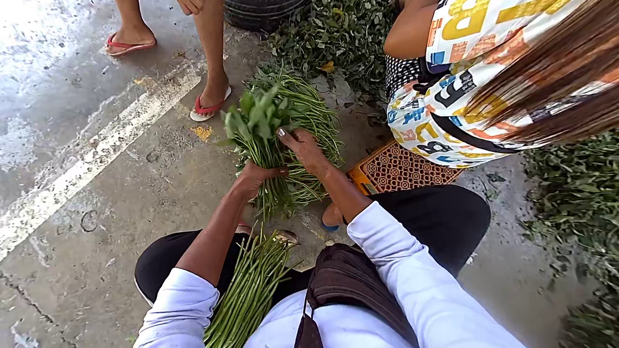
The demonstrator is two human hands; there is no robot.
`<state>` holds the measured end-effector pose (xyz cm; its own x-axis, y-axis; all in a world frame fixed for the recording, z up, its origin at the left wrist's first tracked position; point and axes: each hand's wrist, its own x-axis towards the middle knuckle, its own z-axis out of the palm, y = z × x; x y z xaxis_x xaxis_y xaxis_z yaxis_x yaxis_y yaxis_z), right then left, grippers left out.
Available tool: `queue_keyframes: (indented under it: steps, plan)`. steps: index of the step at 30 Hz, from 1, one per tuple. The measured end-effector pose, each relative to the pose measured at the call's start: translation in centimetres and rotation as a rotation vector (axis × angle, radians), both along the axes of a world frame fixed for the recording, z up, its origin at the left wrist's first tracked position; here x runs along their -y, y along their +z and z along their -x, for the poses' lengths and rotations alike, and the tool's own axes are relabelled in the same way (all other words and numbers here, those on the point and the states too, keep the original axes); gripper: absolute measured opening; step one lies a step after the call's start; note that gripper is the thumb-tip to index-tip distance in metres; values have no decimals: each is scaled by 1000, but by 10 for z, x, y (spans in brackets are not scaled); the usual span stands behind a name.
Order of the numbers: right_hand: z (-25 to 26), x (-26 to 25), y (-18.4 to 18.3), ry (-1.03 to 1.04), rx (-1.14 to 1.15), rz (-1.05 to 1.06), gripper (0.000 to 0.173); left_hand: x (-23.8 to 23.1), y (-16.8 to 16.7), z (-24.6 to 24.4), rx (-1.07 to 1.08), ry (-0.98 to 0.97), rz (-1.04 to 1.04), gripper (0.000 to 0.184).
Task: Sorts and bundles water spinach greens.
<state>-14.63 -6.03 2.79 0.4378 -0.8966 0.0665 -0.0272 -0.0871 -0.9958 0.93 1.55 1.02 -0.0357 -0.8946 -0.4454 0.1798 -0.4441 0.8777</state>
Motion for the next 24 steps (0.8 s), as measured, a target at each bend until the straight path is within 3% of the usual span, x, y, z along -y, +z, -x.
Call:
queue_keyframes:
  steps: [3, 7, 8, 10, 13, 15, 20, 24]
  plan:
    - [3, 8, 0, 159, 0, 37, 21, 1, 0, -14, -245, -74, -80, 40]
    - [18, 10, -29, 39, 135, -105, 25, 6, 22, -31, -130, -93, -12, 23]
    - [24, 10, -44, -21, 75, -102, 28, 8, 28, -37, -94, -68, 42, 23]
    - [42, 9, -79, -50, -264, -1, 30, 12, 36, -48, -41, 36, 140, 29]
    - [59, -1, -127, 95, -800, 228, 25, 15, 44, -54, 21, 222, 175, 26]
    - [62, -7, -146, 197, -1009, 347, 31, 15, 45, -53, 34, 292, 160, 25]
    - [54, -10, -160, 256, -1171, 573, 25, 16, 41, -49, 41, 303, 131, 34]
    - [48, -5, -156, 301, -1256, 577, 19, 16, 38, -46, 18, 298, 147, 37]
